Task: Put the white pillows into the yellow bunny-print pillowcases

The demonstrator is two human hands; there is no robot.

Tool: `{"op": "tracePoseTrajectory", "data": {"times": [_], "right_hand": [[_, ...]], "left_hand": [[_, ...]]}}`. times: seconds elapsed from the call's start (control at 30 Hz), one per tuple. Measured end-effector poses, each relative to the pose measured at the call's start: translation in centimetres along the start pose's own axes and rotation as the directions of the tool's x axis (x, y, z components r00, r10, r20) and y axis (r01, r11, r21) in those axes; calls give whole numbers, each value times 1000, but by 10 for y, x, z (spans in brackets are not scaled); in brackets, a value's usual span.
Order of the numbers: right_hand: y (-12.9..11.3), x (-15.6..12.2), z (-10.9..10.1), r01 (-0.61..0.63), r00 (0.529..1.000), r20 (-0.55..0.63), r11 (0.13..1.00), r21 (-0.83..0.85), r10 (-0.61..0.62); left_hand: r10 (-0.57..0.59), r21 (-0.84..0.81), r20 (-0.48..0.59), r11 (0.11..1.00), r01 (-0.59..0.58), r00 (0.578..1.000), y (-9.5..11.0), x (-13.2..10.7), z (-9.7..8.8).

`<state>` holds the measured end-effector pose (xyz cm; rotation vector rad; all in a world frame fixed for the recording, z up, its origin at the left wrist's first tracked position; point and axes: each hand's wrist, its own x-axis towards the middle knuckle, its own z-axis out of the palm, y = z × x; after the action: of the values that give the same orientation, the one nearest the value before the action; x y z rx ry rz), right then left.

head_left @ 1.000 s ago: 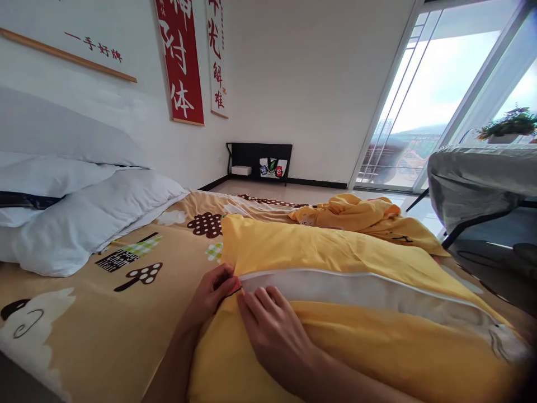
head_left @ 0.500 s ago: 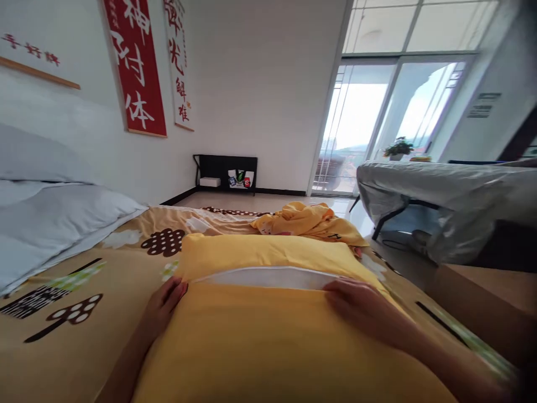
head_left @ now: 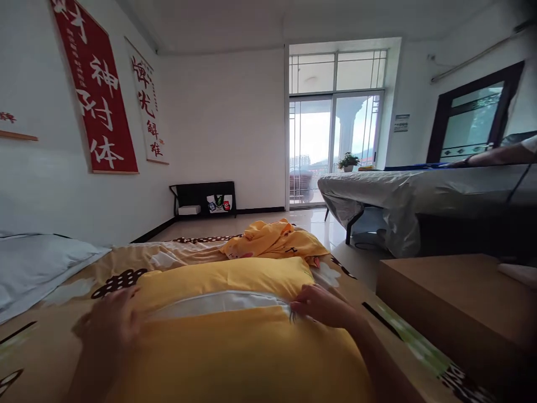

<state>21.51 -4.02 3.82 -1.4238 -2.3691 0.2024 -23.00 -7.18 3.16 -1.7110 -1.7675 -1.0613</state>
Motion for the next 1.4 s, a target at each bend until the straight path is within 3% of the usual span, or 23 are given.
{"op": "tracePoseTrajectory", "data": {"times": [0.03, 0.07, 0.1, 0.13, 0.17, 0.2, 0.23, 0.3, 0.43, 0.57, 0.7, 0.8, 0.9, 0.97, 1.07, 1.23, 1.3, 1.4], "right_hand": [[0, -3, 1, -1, 1000, -11, 1000, -3, 1], [-1, -7, 0, 2, 1000, -24, 1000, 4, -2], [-1, -10, -2, 12, 999, -38, 1000, 17, -12], [0, -14, -5, 30, 998, -50, 999, 33, -29], [1, -17, -8, 52, 997, -56, 997, 49, -49], [2, -19, -10, 72, 996, -58, 995, 64, -68], [3, -21, -13, 86, 995, -60, 993, 76, -82], [5, -23, -15, 98, 993, -73, 992, 84, -92], [4, -27, -13, 73, 996, -59, 995, 66, -69], [-6, -28, -15, 49, 999, -1, 999, 11, -49], [-27, -22, -38, 17, 993, -113, 996, -83, -26], [-35, -16, -50, -94, 989, -131, 974, -205, 68], [-21, -11, -40, -217, 976, -66, 952, -214, 208], [-4, -9, -27, -201, 978, 32, 971, -132, 207], [17, -8, -12, -91, 981, 173, 995, 30, 84], [21, -11, -14, -28, 980, 198, 995, 100, 8], [21, -11, -15, -56, 977, 212, 989, 136, 26], [23, -12, -13, -217, 955, 248, 953, 211, 163]], "left_hand": [[177, -70, -15, 981, -178, 984, 36, 6, -3], [342, -178, 4, 925, -336, 940, 75, 10, -4], [521, -306, 112, 829, -469, 846, 115, 11, -4], [665, -424, 233, 726, -541, 709, 154, 11, -2], [735, -498, 336, 669, -551, 589, 188, 8, 1], [753, -511, 398, 656, -555, 524, 217, 5, 6], [742, -489, 449, 670, -558, 498, 238, 1, 13], [689, -427, 528, 720, -547, 496, 260, -7, 28], [647, -404, 571, 757, -514, 505, 256, -19, 52], [639, -398, 613, 757, -518, 464, 248, -23, 57], [650, -395, 621, 742, -542, 438, 253, -25, 58], [703, -381, 601, 670, -637, 380, 256, -27, 64], [745, -384, 578, 609, -694, 333, 257, -29, 69], [761, -385, 561, 588, -712, 325, 257, -32, 69], [783, -326, 531, 541, -775, 324, 258, -41, 66], [810, -199, 466, 489, -849, 357, 259, -62, 64], [816, -173, 439, 486, -856, 375, 258, -66, 66], [830, -149, 389, 485, -862, 400, 256, -69, 68]]}}
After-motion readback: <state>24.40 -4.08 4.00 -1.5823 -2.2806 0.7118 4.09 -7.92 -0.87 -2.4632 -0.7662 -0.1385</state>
